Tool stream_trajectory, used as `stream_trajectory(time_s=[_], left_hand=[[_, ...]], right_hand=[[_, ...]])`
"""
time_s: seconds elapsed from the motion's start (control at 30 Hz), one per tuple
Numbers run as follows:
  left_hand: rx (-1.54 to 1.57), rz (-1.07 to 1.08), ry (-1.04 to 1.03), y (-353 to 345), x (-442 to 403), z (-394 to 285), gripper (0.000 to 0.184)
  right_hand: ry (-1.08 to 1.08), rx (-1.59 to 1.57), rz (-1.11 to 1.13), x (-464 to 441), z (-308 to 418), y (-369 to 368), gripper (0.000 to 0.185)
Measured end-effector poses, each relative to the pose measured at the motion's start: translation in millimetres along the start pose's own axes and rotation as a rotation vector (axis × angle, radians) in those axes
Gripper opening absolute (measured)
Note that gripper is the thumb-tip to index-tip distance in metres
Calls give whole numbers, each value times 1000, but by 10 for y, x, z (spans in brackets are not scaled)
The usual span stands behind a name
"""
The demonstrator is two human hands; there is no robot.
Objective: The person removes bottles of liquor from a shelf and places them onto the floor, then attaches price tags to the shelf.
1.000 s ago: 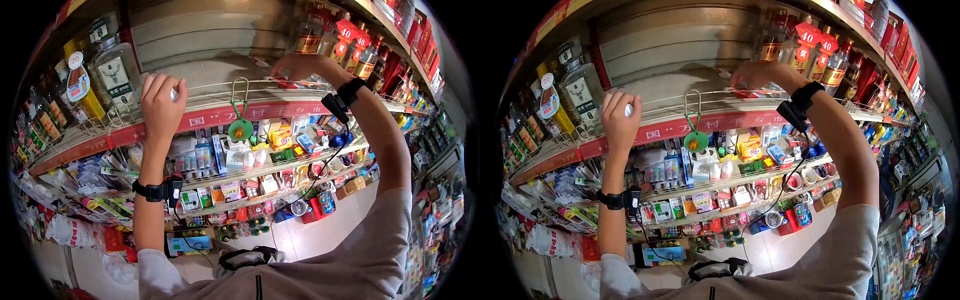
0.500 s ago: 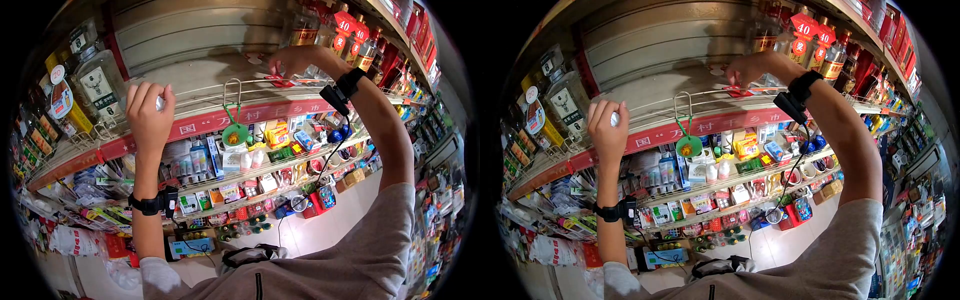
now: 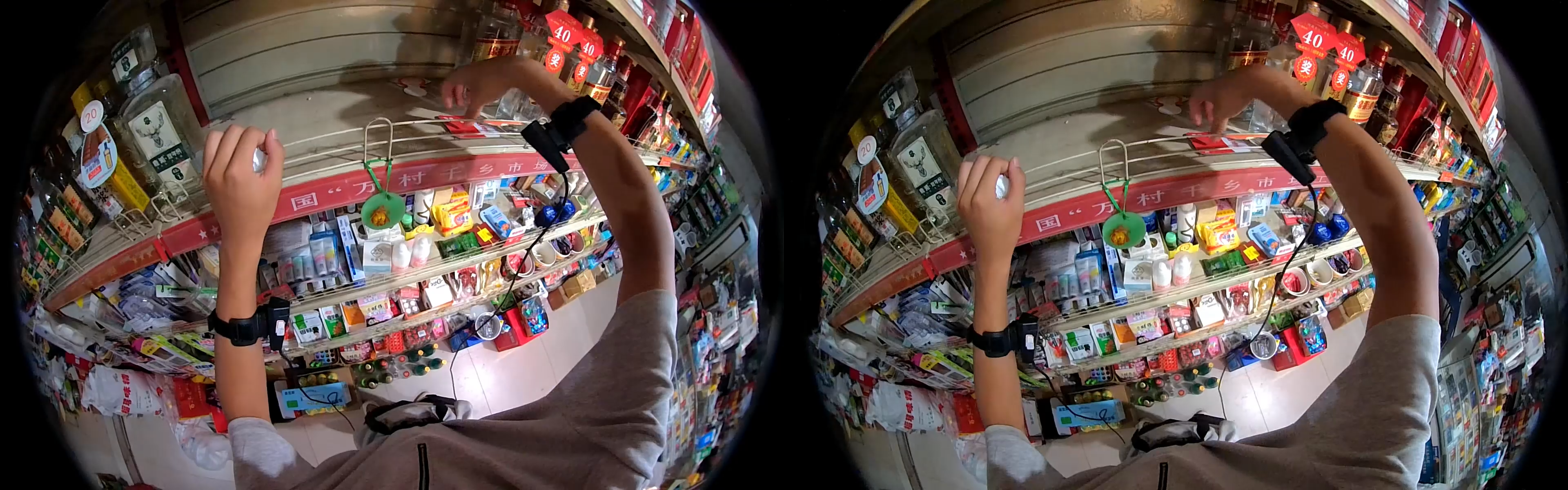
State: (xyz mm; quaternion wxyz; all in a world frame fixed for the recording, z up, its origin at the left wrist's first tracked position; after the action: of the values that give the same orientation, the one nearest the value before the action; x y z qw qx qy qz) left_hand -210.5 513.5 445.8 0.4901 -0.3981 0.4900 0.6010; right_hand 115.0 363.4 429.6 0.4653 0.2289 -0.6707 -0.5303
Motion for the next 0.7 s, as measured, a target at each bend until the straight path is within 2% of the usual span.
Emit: stream_trajectory(time_s=[0.17,0.4,0.5,0.6,0.67,0.7], left_hand=[[-7,-7,0,-9,1,-7,16],[-13,4,1,-5,6,-4,15],[-24,-12,-14,-6,4,-6,15],[-22,-21,-26,5,4,-12,15],[-15,-16,-22,7,-1,-14,15],[-12,-15,-23,14,-2,-27,15]], right_hand=[[-176,122,66,179,-74,-21,73],[-211,231,71,67,-186,-128,82],[-208,229,-10,103,-226,-37,74],[5,282,-196,174,-15,192,57],[33,302,-580,361,91,513,40],[30,301,-579,463,235,511,40]])
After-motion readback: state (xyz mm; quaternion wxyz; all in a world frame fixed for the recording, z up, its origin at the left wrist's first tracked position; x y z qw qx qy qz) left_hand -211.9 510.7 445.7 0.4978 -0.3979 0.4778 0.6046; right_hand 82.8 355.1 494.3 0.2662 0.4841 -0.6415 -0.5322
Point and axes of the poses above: each hand's wrist, its own x-axis away from the middle knuckle, its own y-axis out of the back of the hand, z = x × y, the point moved 9 cm from there along -x, towards the middle knuckle, and after that the axes turned 9 degrees about -y, right-handed, at the moved point
